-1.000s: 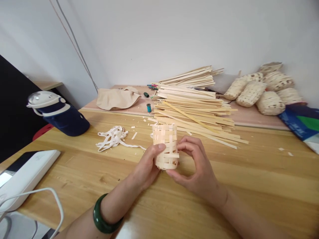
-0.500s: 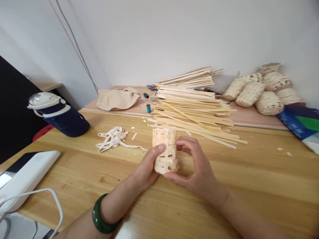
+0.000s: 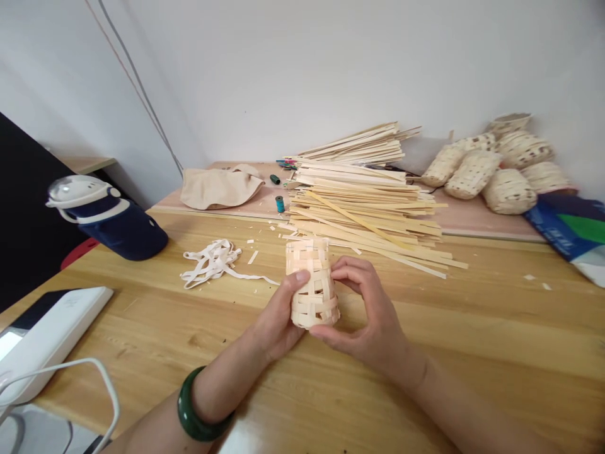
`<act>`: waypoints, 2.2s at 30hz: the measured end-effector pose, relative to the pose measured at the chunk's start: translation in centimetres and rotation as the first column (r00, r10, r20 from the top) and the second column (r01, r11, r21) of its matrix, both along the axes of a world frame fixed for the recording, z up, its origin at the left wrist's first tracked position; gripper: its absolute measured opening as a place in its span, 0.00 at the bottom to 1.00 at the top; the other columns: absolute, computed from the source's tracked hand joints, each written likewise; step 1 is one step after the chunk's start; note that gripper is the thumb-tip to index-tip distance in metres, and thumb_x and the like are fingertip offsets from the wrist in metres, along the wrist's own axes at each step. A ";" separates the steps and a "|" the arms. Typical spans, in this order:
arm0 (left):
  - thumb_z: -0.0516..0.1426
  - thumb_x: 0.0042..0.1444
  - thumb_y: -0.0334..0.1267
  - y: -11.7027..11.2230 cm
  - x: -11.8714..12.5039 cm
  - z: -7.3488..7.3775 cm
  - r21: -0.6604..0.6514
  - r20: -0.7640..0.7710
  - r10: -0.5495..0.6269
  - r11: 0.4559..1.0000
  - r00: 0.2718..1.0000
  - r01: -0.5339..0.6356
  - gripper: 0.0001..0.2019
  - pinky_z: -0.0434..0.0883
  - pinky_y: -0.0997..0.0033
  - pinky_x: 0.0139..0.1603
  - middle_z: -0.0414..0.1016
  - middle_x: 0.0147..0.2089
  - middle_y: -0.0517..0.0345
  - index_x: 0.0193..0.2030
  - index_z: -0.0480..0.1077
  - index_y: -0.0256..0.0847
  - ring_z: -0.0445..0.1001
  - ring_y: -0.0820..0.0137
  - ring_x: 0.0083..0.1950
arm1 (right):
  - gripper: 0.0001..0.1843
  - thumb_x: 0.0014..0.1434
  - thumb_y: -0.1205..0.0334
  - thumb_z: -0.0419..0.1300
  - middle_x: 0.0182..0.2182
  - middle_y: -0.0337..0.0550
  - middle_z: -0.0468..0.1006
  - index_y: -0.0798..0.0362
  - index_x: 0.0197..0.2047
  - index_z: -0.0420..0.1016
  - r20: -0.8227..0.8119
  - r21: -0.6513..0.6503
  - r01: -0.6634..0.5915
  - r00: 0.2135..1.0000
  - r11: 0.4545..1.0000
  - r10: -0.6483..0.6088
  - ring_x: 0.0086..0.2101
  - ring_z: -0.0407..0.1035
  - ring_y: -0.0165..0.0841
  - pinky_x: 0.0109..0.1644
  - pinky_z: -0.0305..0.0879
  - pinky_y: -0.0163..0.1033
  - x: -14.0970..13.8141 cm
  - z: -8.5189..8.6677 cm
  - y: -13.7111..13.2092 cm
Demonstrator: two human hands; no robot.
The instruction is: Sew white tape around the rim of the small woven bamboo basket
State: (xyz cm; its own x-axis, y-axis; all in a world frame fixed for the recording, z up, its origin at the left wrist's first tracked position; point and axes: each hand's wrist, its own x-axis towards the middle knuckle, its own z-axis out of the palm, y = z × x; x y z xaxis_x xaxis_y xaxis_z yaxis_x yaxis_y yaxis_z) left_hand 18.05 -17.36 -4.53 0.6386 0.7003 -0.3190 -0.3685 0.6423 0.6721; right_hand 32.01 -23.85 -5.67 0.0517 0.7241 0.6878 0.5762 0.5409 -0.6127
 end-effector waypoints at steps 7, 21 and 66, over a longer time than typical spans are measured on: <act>0.71 0.38 0.53 0.1 -0.2 0.2 0.014 0.017 0.005 1.000 1.000 -0.005 0.26 0.73 0.70 0.33 0.78 0.32 0.56 0.39 0.76 0.35 0.73 0.68 0.32 | 0.31 0.54 0.57 0.71 0.51 0.50 0.65 0.51 0.56 0.62 0.061 0.035 -0.034 0.998 0.999 0.031 0.53 0.64 0.40 0.59 0.65 0.46 0.0 0.3 -0.1; 0.70 0.40 0.50 0.0 -0.1 -0.5 0.023 0.042 -0.018 1.000 0.999 0.017 0.23 0.71 0.74 0.31 0.76 0.29 0.58 0.38 0.77 0.35 0.71 0.72 0.29 | 0.26 0.51 0.61 0.71 0.49 0.47 0.64 0.49 0.49 0.63 0.029 -0.004 -0.042 0.999 0.999 0.042 0.50 0.64 0.38 0.56 0.66 0.45 -0.1 0.1 -0.1; 0.64 0.47 0.45 0.6 -0.6 -1.2 0.104 0.039 -0.063 0.993 0.997 0.059 0.16 0.70 0.68 0.34 0.78 0.29 0.51 0.36 0.77 0.33 0.73 0.65 0.30 | 0.27 0.54 0.63 0.67 0.50 0.49 0.69 0.47 0.55 0.64 0.060 -0.019 0.006 0.998 1.000 -0.005 0.50 0.67 0.42 0.53 0.71 0.52 0.2 0.0 0.1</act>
State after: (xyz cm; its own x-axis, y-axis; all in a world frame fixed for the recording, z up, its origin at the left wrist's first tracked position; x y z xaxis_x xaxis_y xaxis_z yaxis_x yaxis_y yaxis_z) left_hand 17.44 -16.72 -5.70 0.6923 0.6873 -0.2198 -0.3601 0.5930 0.7202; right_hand 32.24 -23.74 -5.66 0.0151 0.7367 0.6761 0.6152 0.5262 -0.5871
